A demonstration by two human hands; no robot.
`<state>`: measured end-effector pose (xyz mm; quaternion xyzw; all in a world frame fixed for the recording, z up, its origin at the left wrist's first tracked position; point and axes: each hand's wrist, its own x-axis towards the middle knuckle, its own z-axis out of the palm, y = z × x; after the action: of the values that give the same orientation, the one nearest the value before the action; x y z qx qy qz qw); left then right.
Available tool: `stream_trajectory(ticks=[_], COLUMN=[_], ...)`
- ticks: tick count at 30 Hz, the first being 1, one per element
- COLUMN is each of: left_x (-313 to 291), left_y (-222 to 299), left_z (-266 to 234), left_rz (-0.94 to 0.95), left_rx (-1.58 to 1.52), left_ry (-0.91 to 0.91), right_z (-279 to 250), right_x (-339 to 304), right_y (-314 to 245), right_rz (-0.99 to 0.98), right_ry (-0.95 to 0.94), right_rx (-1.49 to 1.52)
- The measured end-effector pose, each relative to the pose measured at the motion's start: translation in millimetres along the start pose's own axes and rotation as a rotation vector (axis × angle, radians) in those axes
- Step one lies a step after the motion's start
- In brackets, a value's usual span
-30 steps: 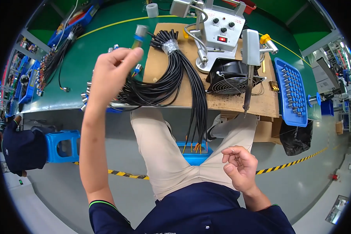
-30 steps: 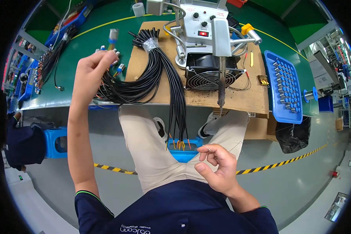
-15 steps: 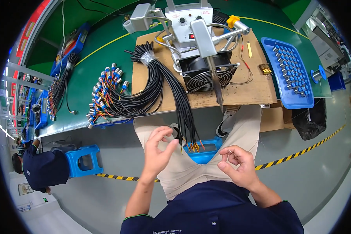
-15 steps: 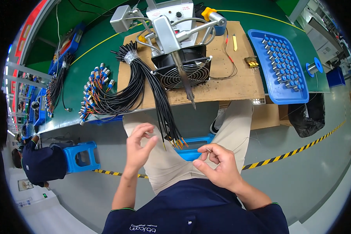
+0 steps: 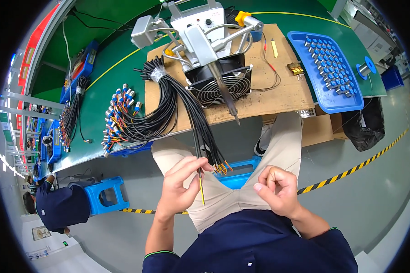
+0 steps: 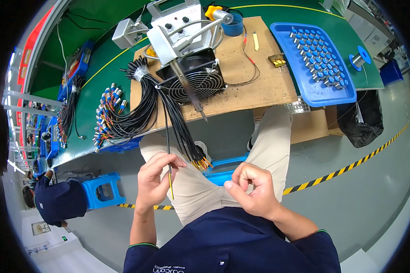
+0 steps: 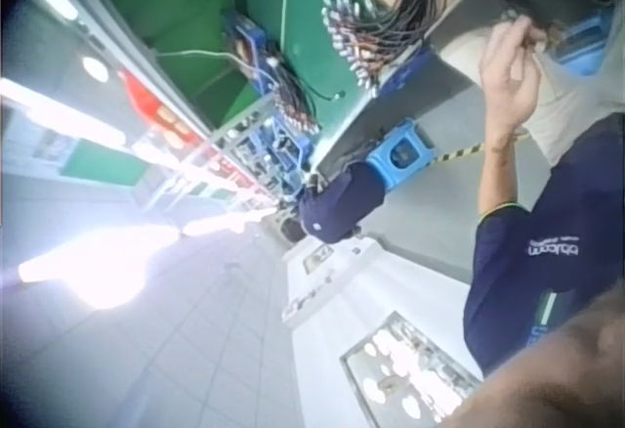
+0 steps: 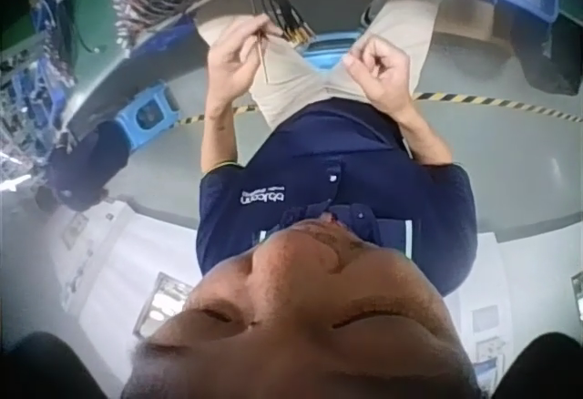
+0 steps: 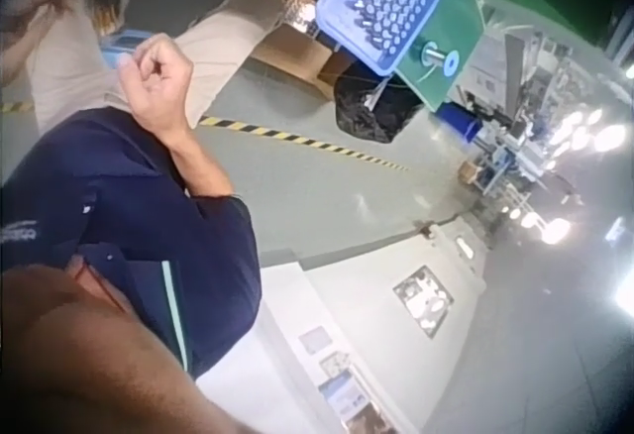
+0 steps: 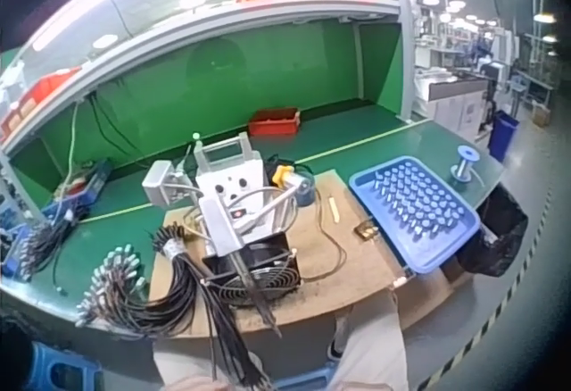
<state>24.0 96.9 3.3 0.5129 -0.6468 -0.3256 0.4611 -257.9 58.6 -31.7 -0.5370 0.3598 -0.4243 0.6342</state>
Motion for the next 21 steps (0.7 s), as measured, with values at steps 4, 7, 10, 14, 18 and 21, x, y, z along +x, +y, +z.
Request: stream_trajectory(ticks=[4, 7, 10, 14, 18, 21], left_x=[19.9, 41.4, 50.0, 53.0, 64.7, 59.2], left_y=[12.0, 15.7, 15.3, 12.2, 25.4, 19.0], left_z=[4.7, 14.8, 25.4, 33.6, 35.4, 32.2], left_rz=[0.147, 0.287, 0.312, 0.26, 0.37, 0.441], left_rx=[0.415, 0.583, 0.617, 0.594, 0.552, 0.488], left_ry=[-0.022, -0.019, -0.033, -0.052, -0.076, -0.161], right_z=[11.5, 25.1, 28.7, 24.8, 22.0, 20.8], right_x=[10.7, 17.8, 22.5, 24.4, 27.4, 29.3], right_y=[-21.3, -32.7, -20.4, -13.3, -14.4, -20.7], right_rz=[-0.212, -0.45, -0.615, -0.633, -0.617, -0.57], right_ry=[-0.12, -0.046, 0.096, 0.16, 0.181, 0.168], right_rx=[-0.265, -0.507, -0.595, -0.644, -0.633, -0.61])
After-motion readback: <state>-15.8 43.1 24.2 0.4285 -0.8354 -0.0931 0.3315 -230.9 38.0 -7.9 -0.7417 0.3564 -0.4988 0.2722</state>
